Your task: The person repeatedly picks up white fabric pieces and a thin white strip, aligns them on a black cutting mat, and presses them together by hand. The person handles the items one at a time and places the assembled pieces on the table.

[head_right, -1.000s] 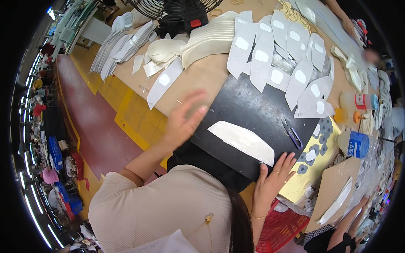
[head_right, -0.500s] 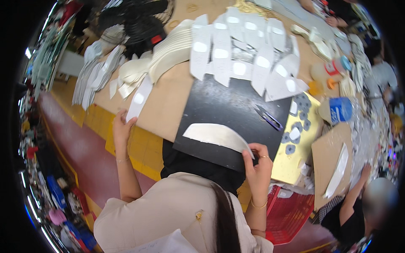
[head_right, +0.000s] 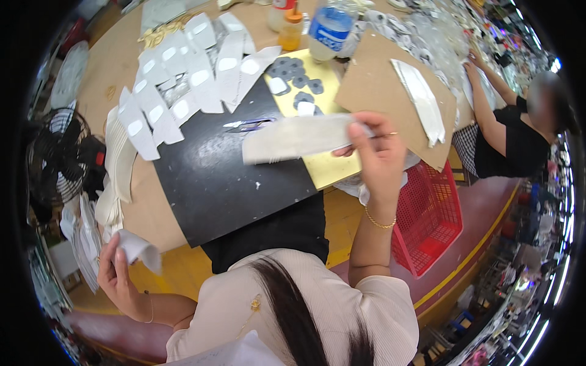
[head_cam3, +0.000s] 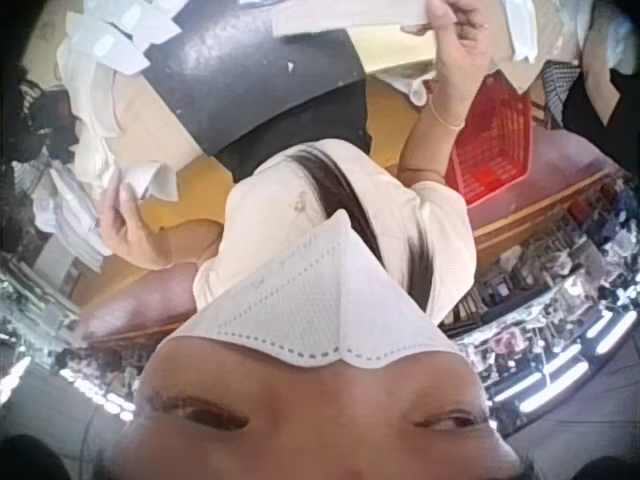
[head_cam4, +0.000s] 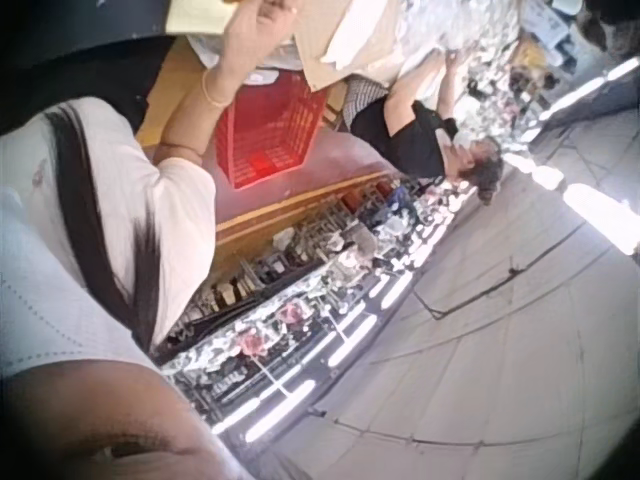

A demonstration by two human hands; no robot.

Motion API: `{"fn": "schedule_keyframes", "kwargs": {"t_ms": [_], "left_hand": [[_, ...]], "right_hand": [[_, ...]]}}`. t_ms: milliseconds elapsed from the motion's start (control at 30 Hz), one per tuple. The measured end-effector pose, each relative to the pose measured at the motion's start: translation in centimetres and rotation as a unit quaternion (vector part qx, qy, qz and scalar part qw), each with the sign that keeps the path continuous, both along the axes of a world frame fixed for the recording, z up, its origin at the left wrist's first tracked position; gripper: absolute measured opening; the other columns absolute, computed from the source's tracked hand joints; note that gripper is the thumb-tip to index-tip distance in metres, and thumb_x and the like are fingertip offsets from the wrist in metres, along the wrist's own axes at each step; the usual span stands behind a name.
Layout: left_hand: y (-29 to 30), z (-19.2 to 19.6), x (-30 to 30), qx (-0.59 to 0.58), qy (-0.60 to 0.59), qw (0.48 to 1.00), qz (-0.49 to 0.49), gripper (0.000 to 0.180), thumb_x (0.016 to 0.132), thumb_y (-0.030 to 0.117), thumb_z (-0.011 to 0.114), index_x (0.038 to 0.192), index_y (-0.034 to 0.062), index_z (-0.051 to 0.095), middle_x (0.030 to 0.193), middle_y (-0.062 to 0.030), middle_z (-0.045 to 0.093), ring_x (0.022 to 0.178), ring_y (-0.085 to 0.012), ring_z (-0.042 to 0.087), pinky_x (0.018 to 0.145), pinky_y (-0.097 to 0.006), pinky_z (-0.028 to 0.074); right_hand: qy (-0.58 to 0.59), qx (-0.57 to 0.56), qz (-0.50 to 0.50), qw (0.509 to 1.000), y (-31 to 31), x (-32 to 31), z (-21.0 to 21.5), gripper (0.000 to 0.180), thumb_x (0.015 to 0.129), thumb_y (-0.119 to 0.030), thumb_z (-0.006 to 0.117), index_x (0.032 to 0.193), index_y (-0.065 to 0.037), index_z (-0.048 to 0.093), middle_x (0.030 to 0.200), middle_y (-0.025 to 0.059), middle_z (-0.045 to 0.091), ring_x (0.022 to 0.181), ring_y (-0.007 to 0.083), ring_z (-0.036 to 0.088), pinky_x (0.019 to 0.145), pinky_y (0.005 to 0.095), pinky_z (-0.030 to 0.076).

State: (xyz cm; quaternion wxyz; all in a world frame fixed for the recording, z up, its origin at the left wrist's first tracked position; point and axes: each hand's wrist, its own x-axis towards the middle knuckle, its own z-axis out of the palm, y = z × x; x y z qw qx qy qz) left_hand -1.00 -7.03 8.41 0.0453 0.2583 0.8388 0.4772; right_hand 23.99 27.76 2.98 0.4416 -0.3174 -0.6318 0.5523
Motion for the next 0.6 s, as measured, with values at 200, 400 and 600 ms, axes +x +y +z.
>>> {"fn": "schedule_keyframes", "kwargs": {"t_ms": [200,400,600], "left_hand": [[4.1,-1.1,-1.1,0.201,-0.084,0.91,-0.353,0.028,0.086,-0.003,0.062,0.113,-0.0091,0.063,0.103,-0.0211,0.065,0.076,-0.0244,0.065,0.064,-0.028,0.051],[8.9,-6.0,2.1,0.113,-0.427,0.884,-0.154,0.041,0.093,-0.002,0.059,0.133,-0.0051,0.052,0.103,-0.0147,0.063,0.084,-0.0224,0.07,0.07,-0.029,0.06],[4.6,-10.4,-0.4,-0.151,-0.075,0.984,-0.047,0.044,0.088,0.018,0.073,0.127,0.003,0.061,0.087,-0.0067,0.053,0.063,-0.0143,0.049,0.061,-0.028,0.045]], "right_hand": [[0.181,-0.002,-0.268,0.946,6.7,7.7,-1.3,0.033,0.097,-0.012,0.062,0.123,0.001,0.046,0.103,0.0134,0.063,0.076,0.0257,0.071,0.064,0.0318,0.058],[-0.126,0.005,-0.494,0.86,9.6,11.4,-5.0,0.041,0.096,-0.02,0.066,0.126,-0.003,0.046,0.125,0.0124,0.059,0.076,0.0243,0.072,0.056,0.0249,0.056],[0.254,-0.042,0.224,0.94,2.6,4.4,1.4,0.043,0.088,-0.03,0.077,0.114,-0.004,0.054,0.067,0.0053,0.06,0.035,0.0068,0.039,0.036,0.0208,0.028]]}}
